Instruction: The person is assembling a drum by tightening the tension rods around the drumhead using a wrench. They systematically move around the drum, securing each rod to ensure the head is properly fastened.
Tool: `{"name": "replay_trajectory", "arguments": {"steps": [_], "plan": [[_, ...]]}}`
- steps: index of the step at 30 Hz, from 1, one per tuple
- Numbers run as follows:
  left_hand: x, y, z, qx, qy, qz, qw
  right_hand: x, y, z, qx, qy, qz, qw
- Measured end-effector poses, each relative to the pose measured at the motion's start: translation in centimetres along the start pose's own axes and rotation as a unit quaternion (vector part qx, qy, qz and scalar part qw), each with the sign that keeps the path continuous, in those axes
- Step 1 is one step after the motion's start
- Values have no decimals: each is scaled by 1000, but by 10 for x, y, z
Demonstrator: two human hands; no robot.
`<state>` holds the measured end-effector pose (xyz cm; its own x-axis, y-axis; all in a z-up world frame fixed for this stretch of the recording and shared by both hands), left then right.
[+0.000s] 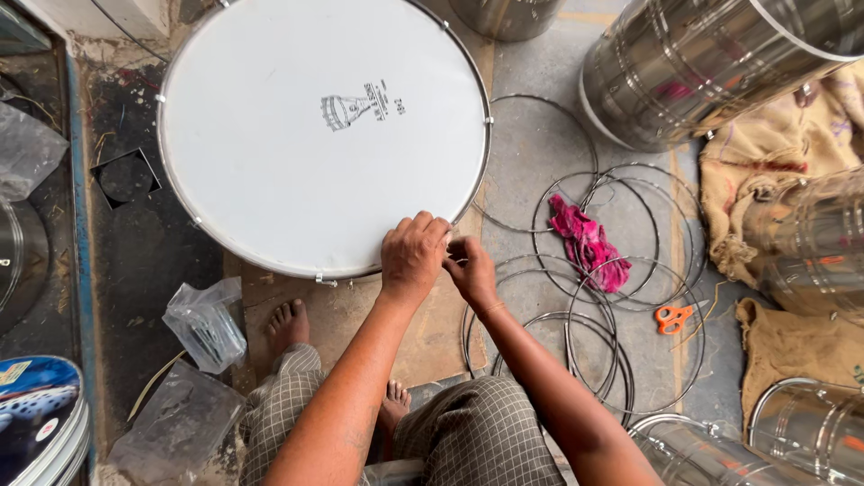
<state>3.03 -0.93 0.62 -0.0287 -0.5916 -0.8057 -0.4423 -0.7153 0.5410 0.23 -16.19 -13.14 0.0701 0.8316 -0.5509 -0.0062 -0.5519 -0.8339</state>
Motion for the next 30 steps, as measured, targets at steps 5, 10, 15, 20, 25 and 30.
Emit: {"name": "replay_trajectory", "arguments": {"steps": [5,10,15,20,25,30], "plan": [[-6,2,3,11,13,17,1000,11,66,-18,-23,12,87,996],[-11,6,2,6,7,34,999,-32,83,-7,-51,150,97,983],[-12,5,0,12,-1,28,1000,-6,28,-11,-69,-15,60,996],[-14,7,-3,6,9,33,999,-35,52,-18,2,171,104,980],[-7,1,-2,16,10,12,1000,16,22,-8,22,-17,66,997],[10,-11,-1,47,24,16,998,20,14,-11,-107,13,53,993]]}}
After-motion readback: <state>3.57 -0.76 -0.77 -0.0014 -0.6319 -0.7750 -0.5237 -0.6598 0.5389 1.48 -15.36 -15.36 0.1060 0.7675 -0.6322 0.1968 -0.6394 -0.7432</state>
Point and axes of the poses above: each hand's wrist, its own z-axis away from the middle knuckle, its own x-axis out of the palm, y = z × x, the point moved 3 cm from there along -z, towards the middle knuckle, and after that the axes turned 9 degrees about -y, right-handed, at the moved point
